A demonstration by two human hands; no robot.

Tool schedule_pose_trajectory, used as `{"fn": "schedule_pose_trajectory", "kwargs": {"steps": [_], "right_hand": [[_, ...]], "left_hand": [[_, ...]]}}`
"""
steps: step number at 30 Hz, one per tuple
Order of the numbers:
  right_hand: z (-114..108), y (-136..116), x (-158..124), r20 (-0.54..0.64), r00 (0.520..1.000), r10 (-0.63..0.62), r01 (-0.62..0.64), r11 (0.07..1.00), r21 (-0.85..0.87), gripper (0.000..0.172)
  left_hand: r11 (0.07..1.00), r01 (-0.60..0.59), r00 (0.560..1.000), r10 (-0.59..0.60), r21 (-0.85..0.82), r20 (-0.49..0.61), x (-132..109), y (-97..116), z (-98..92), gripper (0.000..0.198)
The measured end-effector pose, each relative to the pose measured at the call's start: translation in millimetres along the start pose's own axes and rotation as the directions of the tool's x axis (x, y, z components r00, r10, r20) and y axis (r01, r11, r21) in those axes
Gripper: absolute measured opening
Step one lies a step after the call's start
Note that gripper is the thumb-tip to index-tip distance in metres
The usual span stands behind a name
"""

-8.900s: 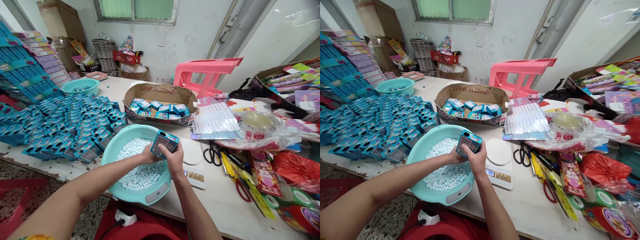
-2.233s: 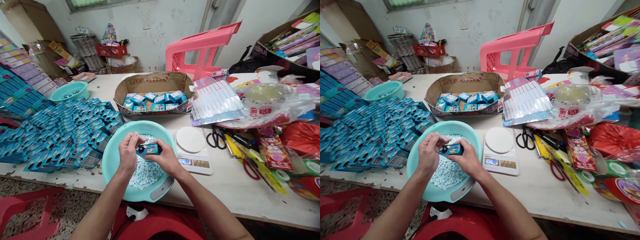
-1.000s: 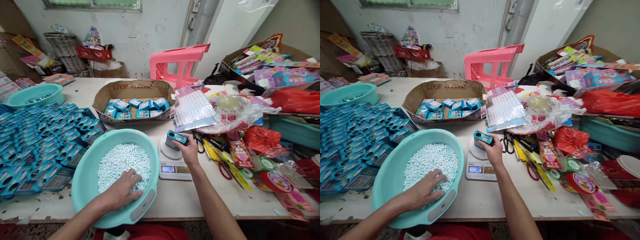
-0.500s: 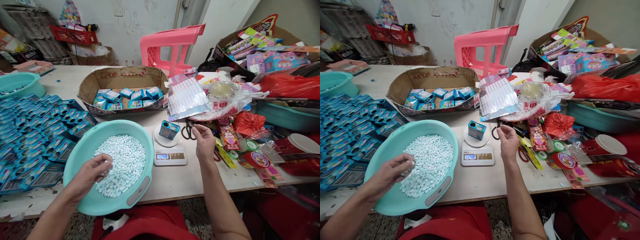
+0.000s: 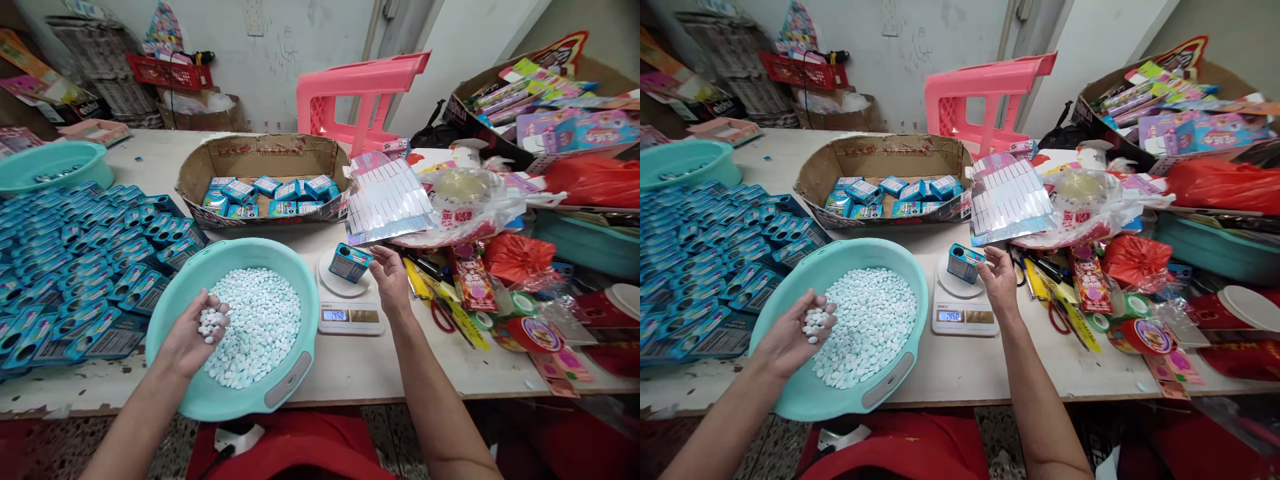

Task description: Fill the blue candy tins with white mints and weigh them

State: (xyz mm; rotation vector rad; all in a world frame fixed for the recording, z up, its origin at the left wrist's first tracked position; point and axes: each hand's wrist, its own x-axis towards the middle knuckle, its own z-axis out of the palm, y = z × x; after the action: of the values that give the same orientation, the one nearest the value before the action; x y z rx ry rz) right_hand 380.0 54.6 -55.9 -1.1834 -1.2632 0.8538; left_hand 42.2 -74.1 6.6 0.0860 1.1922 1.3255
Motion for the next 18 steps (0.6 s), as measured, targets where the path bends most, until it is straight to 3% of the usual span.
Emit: {"fn": "schedule_pose_trajectory", "kwargs": {"steps": [2,5,10,12,14,16,18], "right_hand": [[6.0,2.4,1.0,0.029,0.999,0.017,-0.015,0.999,-0.049,0.06],[16.0,-2.2,-0.1,0.042,0.998,0.047,-0.043,0.994,-0.099,0.051],[40.5,-48.3,-21.9,0.025,0.999,-0.036,0.036,0.999,0.001,0.04],[57.1,-72.5,-39.0,0.134,0.989,-0.063,0.059,0.998,0.033,0.039],[77.2,-90.8,-57.7,0.321,0.945,-0.065,0.071,0.997,-0.008,0.037],[97.4,-99.8,-74.7,0.468,0.881,-0.072,0.112,0.992,-0.059,0.035],[114.1,-100.2,-87.5,0.539,0.837,-0.093,0.16,0.984,-0.079,0.033]], "left_hand": [[0.998,0.003,1.0,-0.002,-0.06,0.029,2.9,-4.4,-2.1,0.025],[0.998,0.005,1.0,-0.005,-0.069,0.004,5.6,-11.2,-3.1,0.02],[0.993,-0.014,0.997,0.023,-0.12,0.075,-0.3,-8.6,10.0,0.022],[0.984,-0.091,0.989,0.107,-0.155,0.101,-7.6,-0.6,23.7,0.024],[0.963,-0.205,0.967,0.227,-0.177,0.117,-15.4,7.3,40.3,0.026],[0.921,-0.343,0.924,0.366,-0.186,0.111,-20.7,11.2,55.2,0.029],[0.873,-0.46,0.873,0.478,-0.163,0.098,-21.6,9.9,64.2,0.031]]}}
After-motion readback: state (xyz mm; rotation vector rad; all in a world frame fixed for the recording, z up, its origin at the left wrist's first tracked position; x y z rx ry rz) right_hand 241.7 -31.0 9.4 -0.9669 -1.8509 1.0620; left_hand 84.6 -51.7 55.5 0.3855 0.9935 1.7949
